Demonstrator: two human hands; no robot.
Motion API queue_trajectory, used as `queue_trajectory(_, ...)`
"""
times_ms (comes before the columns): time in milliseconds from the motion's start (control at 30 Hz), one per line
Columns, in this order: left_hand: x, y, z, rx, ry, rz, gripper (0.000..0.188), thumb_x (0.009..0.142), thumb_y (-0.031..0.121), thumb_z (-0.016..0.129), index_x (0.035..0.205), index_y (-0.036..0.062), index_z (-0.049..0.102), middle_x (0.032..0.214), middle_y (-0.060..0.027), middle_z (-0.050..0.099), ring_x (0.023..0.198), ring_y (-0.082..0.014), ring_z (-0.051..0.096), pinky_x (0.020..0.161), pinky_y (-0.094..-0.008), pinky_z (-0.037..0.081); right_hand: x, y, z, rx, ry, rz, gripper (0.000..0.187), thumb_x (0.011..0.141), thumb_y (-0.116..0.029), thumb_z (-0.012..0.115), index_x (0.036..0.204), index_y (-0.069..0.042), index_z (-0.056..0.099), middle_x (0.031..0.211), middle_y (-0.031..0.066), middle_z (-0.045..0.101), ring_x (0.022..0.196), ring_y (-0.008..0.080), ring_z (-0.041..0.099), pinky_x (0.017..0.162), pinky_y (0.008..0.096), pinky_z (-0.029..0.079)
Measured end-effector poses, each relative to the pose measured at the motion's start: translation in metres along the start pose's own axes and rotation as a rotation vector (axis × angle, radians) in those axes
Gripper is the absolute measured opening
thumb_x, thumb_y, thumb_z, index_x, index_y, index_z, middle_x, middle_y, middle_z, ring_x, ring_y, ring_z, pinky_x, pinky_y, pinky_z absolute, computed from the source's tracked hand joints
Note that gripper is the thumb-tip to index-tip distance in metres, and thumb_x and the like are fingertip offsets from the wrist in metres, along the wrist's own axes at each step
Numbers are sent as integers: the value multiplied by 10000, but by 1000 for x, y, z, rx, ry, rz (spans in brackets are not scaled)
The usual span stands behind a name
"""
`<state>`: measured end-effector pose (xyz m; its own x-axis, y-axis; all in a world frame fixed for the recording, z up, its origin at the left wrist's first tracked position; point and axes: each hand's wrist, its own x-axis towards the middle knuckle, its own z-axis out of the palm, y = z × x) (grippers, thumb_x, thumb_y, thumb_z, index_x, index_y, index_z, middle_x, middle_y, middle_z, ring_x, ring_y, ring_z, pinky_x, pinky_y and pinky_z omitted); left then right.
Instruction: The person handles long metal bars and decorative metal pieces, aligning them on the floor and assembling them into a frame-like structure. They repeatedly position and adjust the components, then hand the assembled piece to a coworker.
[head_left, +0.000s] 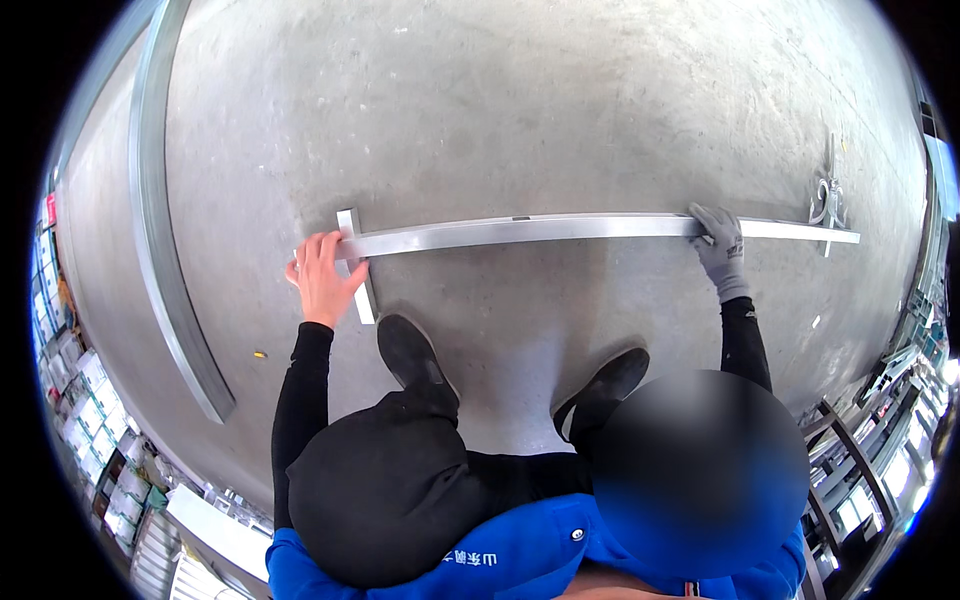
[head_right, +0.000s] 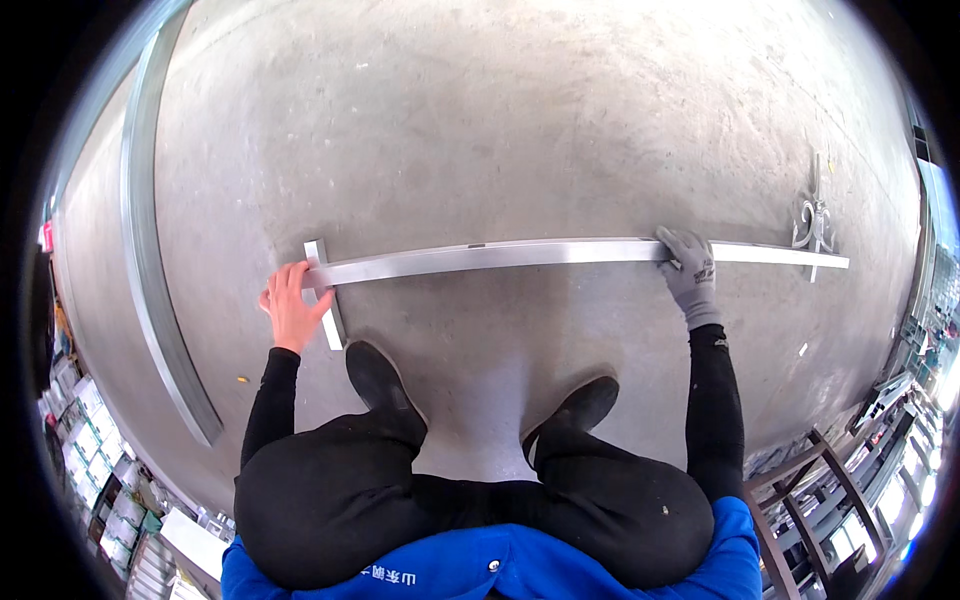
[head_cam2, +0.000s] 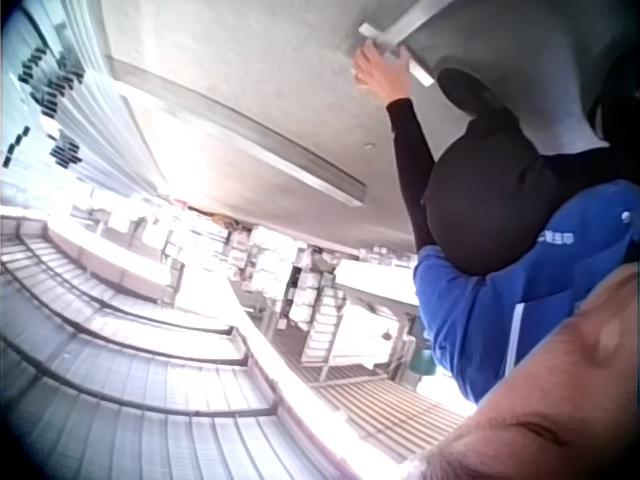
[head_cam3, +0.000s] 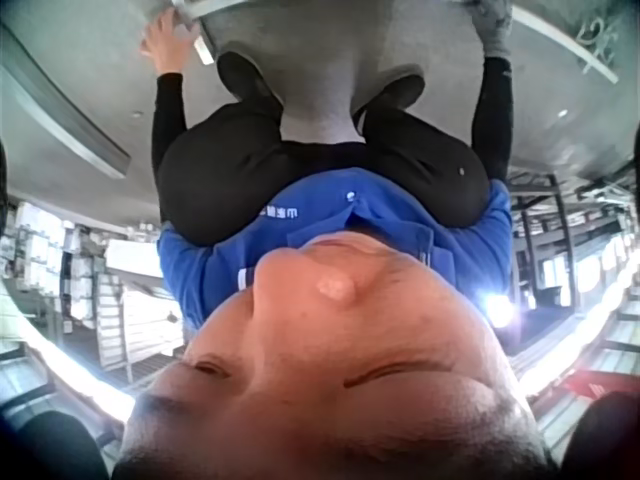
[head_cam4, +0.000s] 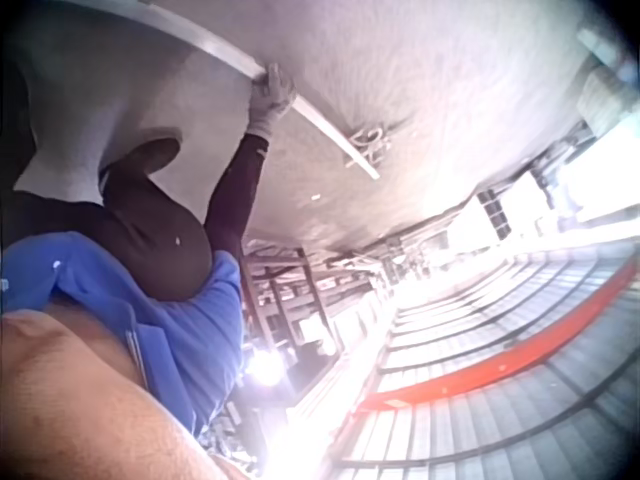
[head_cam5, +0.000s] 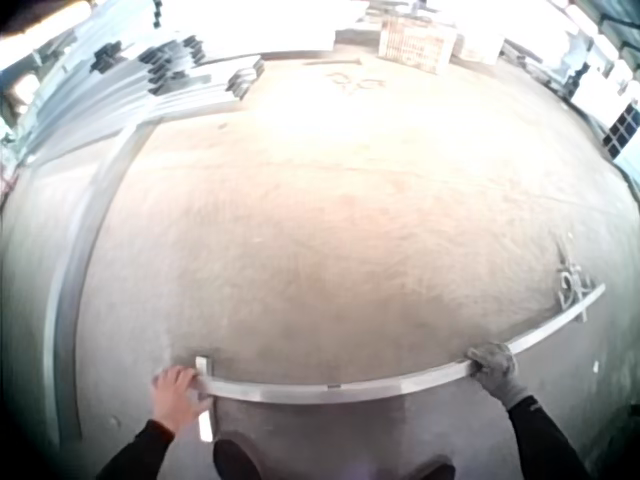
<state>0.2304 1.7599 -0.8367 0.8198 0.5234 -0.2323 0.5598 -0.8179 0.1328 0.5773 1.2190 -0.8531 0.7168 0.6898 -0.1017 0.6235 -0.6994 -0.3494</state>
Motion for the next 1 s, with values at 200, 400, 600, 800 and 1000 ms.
queue_trajectory(200, 27, -13, -4, -51, -78, -63, 502, 716, 377, 814, 1156, 187, 662, 1174, 2, 629, 1157, -228, 545, 978, -499, 315, 27, 4, -26, 106, -196, 68, 498, 689, -113, 783, 1181, -124, 707, 1019, 118, 710, 996, 305, 647, 910, 400, 506)
queue_trajectory(400, 41, -7, -13, -65, -30, -52, 481, 729, 386, 812, 1142, 185, 669, 1205, -6, 634, 1214, -242, 531, 1003, -501, 316, 37, 0, -32, 79, -228, 86, 468, 703, -113, 769, 1166, -130, 709, 1055, 95, 714, 1028, 299, 635, 933, 400, 490)
queue_trajectory(600, 13, 2, 9, -3, 167, -31, 687, 758, 370, 804, 1356, 172, 531, 1431, -71, 501, 1393, -294, 392, 1103, -546, 259, 24, -4, -17, 71, -46, 22, 380, 727, -98, 733, 1106, -100, 699, 1072, 83, 716, 1062, 297, 626, 963, 418, 472)
queue_trajectory(800, -14, 4, 17, -69, 275, -259, 787, 741, 419, 832, 1349, 80, 464, 1356, -132, 469, 1303, -347, 409, 1063, -531, 296, 26, 0, -8, 45, -4, -18, 363, 759, -109, 715, 1121, -107, 691, 1089, 83, 715, 1048, 299, 636, 965, 421, 469)
queue_trajectory(1000, -14, -6, 25, -160, 167, -306, 750, 744, 433, 831, 1303, 79, 479, 1334, -143, 449, 1267, -359, 413, 1043, -510, 318, 25, 2, -5, 24, 3, -16, 352, 767, -127, 720, 1118, -118, 692, 1097, 82, 713, 1060, 301, 632, 966, 420, 466)
